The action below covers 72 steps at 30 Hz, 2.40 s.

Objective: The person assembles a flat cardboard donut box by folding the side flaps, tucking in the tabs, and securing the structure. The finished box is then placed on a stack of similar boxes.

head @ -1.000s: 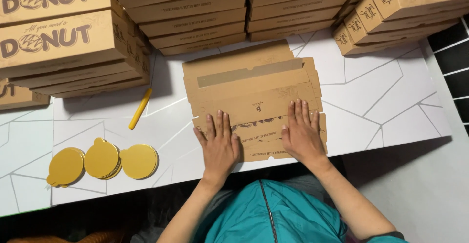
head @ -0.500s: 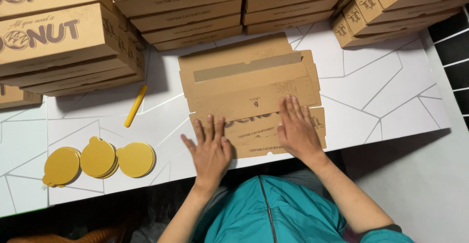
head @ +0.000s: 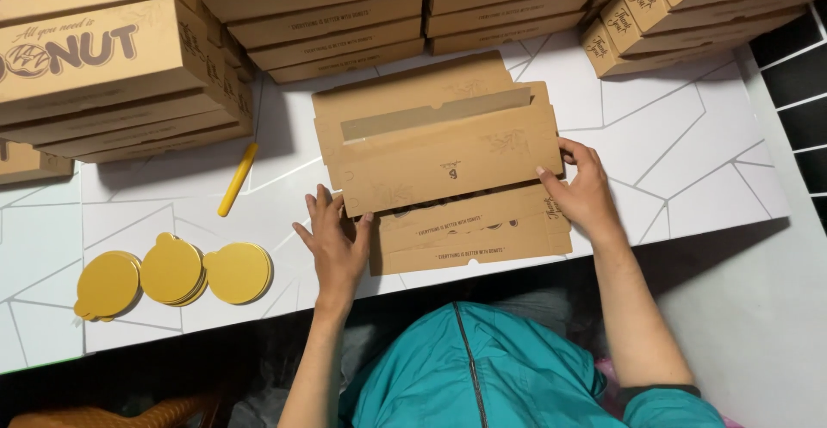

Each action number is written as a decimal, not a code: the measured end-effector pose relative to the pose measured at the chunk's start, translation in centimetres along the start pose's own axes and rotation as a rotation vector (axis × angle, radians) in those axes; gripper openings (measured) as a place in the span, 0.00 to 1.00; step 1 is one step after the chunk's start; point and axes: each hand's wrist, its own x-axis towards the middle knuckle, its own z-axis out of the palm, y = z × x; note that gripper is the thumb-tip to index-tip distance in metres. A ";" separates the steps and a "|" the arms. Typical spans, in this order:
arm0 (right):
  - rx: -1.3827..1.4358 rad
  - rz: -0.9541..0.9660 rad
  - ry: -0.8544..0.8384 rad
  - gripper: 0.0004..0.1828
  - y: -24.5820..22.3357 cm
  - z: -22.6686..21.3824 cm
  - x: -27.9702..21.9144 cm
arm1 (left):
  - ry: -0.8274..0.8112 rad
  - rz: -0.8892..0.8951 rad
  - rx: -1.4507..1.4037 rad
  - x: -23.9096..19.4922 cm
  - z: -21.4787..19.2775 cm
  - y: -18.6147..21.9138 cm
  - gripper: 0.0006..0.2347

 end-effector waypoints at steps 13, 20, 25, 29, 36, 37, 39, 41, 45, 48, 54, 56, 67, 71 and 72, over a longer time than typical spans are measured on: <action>0.053 -0.232 -0.313 0.19 0.4 -3.3 -1.0 | -0.234 0.214 0.121 2.2 -4.5 -2.3 0.09; -0.074 -0.160 -0.376 0.19 -4.8 -4.7 -1.0 | -0.355 0.310 0.532 4.4 -4.9 0.4 0.07; 0.015 -0.023 -0.302 0.20 -3.2 -2.4 2.9 | -0.289 0.494 0.553 8.3 0.3 5.4 0.14; 0.023 -0.134 -0.078 0.23 2.1 2.1 9.2 | -0.386 0.678 0.451 10.6 7.4 11.0 0.24; 0.015 -0.099 -0.016 0.20 -2.1 3.5 10.4 | -0.296 0.668 0.497 12.5 15.7 12.9 0.20; 0.013 -0.096 -0.019 0.20 -1.8 3.8 10.7 | -0.299 0.665 0.494 12.2 15.2 13.2 0.20; 0.008 -0.209 -0.015 0.21 -1.3 4.3 11.5 | -0.283 0.638 0.414 11.7 14.1 13.6 0.20; 0.020 -0.241 -0.076 0.22 -4.1 3.8 10.3 | -0.290 0.622 0.415 11.7 14.3 13.4 0.22; -0.238 -0.380 -0.210 0.30 -3.8 5.3 9.1 | -0.213 0.630 0.292 12.1 16.3 11.5 0.29; -0.311 -0.400 -0.203 0.30 -3.5 5.4 9.2 | -0.202 0.676 0.346 12.2 16.7 11.3 0.27; -0.518 -0.483 -0.053 0.26 -3.2 6.2 9.7 | -0.163 0.696 0.415 11.9 16.1 12.1 0.26; -0.553 -0.496 -0.064 0.27 -2.8 6.2 9.3 | -0.169 0.681 0.413 11.8 16.2 12.3 0.26; -0.530 -0.384 -0.114 0.30 -3.6 6.0 9.0 | -0.179 0.714 0.473 11.9 17.1 11.7 0.26; -0.550 -0.425 -0.066 0.28 -3.0 5.6 9.1 | -0.165 0.687 0.443 12.2 17.2 11.9 0.27; -0.541 -0.430 -0.069 0.27 -2.9 5.4 9.0 | -0.158 0.679 0.454 12.4 17.2 11.9 0.27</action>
